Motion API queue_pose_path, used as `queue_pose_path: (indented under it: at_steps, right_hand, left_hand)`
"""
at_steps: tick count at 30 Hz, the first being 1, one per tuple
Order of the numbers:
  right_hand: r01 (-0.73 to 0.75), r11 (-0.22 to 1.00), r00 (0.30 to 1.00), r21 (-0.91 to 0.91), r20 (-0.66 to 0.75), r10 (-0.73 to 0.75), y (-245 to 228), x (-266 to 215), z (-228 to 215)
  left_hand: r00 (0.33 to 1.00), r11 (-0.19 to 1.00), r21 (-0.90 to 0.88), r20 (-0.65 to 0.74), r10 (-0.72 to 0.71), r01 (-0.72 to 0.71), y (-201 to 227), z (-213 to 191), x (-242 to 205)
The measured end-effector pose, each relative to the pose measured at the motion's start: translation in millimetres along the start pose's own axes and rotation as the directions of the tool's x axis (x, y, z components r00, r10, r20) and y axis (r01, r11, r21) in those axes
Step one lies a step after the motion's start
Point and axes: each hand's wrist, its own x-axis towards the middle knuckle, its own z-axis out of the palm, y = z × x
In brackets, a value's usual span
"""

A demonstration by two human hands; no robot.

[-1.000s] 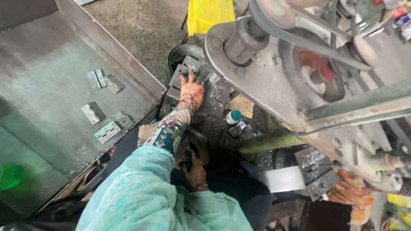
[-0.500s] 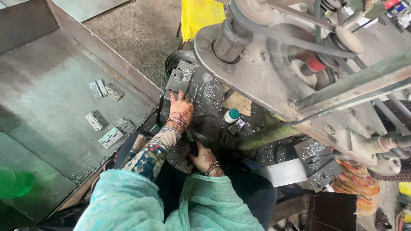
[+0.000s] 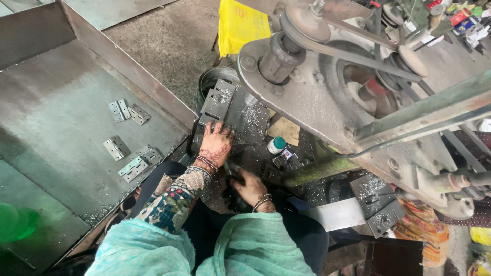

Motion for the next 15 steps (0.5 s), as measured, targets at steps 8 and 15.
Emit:
queue_pose_path:
  at_steps: [8, 15]
  right_hand:
    - [0.128, 0.741, 0.912, 0.660, -0.372, 0.173, 25.7, 78.2, -20.6]
    - [0.010, 0.999, 0.903, 0.049, -0.429, 0.012, -29.4, 96.6, -36.7]
  left_hand:
    - [0.931, 0.675, -0.679, 0.034, -0.364, 0.289, -14.0, 20.2, 13.9]
    - [0.935, 0.929, -0.118, 0.096, -0.341, 0.351, -35.1, 13.4, 50.3]
